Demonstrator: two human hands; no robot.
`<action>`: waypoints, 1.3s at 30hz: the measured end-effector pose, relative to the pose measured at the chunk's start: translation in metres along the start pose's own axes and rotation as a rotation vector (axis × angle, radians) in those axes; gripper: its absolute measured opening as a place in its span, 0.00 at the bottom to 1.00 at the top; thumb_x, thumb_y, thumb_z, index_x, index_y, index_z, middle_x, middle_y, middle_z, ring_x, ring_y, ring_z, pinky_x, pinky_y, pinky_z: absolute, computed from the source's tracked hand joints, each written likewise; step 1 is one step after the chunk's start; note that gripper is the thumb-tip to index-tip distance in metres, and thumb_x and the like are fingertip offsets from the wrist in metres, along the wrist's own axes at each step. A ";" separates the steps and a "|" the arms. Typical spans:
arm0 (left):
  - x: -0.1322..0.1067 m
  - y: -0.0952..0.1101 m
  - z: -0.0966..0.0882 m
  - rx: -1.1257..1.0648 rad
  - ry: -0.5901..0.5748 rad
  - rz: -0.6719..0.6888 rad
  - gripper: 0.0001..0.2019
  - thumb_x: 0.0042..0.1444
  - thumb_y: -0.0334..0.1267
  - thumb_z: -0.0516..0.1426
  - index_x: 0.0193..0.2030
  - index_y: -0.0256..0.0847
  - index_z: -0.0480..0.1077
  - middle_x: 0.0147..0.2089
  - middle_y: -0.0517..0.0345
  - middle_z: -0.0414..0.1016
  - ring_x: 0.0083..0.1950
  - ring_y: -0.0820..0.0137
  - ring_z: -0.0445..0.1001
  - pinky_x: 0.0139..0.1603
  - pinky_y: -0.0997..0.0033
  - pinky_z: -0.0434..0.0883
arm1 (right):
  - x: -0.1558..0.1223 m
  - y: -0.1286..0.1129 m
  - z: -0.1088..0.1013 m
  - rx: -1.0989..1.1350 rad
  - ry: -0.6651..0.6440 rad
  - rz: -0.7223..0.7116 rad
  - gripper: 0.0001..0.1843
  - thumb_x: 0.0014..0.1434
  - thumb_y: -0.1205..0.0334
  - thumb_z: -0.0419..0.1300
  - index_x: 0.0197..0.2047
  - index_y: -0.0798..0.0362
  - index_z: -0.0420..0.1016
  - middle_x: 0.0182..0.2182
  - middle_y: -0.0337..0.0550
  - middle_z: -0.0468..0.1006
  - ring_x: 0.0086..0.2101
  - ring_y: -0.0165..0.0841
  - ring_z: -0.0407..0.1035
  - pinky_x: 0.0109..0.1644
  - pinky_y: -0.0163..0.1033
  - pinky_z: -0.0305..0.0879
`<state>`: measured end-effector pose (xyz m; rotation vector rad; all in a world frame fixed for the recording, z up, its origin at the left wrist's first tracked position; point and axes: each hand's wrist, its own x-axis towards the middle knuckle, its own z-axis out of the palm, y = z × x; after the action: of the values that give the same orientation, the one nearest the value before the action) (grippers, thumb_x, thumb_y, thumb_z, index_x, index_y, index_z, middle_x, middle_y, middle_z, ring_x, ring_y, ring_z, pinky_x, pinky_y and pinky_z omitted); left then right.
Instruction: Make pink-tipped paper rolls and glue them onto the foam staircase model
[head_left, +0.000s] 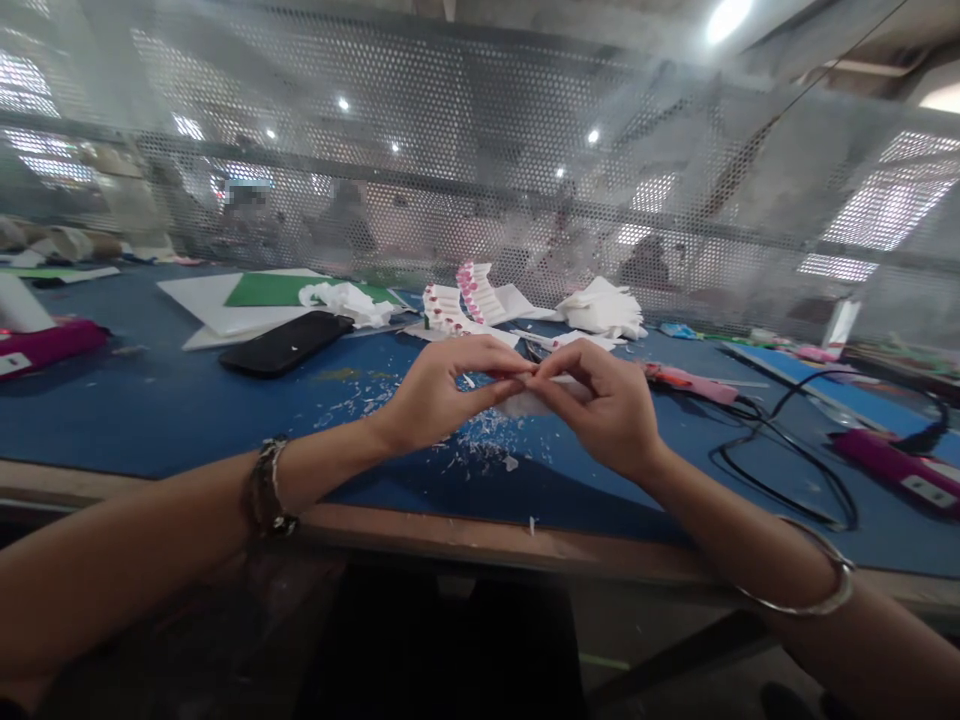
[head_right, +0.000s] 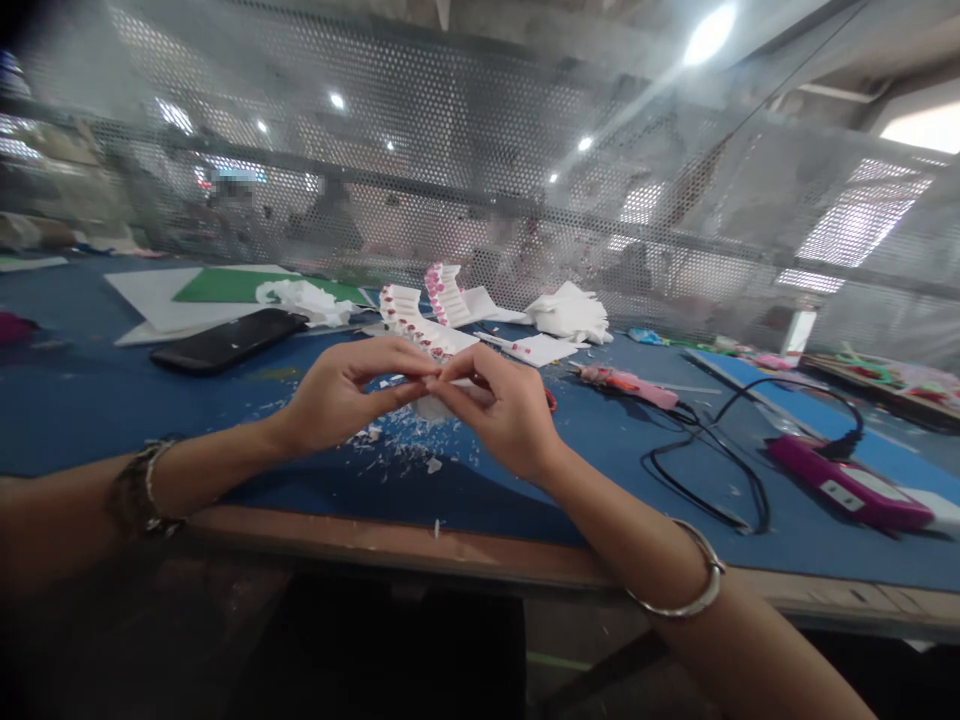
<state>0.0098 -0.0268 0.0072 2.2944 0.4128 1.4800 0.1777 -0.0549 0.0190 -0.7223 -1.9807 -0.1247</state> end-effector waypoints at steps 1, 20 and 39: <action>0.001 -0.001 -0.001 -0.006 -0.003 0.001 0.06 0.48 0.31 0.57 0.34 0.38 0.73 0.35 0.54 0.75 0.37 0.72 0.72 0.40 0.72 0.69 | 0.001 0.000 -0.001 0.016 -0.018 -0.002 0.04 0.51 0.65 0.57 0.26 0.54 0.66 0.22 0.35 0.71 0.23 0.22 0.64 0.27 0.28 0.60; 0.004 -0.005 -0.003 -0.533 -0.041 -0.360 0.15 0.45 0.36 0.60 0.42 0.37 0.67 0.32 0.58 0.73 0.30 0.76 0.71 0.33 0.78 0.68 | 0.000 -0.003 -0.003 0.091 -0.063 0.007 0.03 0.51 0.65 0.57 0.27 0.54 0.67 0.23 0.36 0.72 0.24 0.23 0.66 0.28 0.29 0.63; 0.004 0.001 0.000 -0.337 -0.009 -0.310 0.07 0.44 0.35 0.59 0.31 0.37 0.73 0.35 0.55 0.76 0.38 0.70 0.72 0.38 0.73 0.69 | -0.001 0.000 0.002 0.059 0.016 0.018 0.05 0.51 0.66 0.57 0.26 0.53 0.64 0.22 0.34 0.70 0.22 0.21 0.63 0.24 0.28 0.59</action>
<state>0.0115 -0.0264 0.0108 1.8775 0.4545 1.2749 0.1765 -0.0546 0.0171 -0.6987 -1.9541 -0.0609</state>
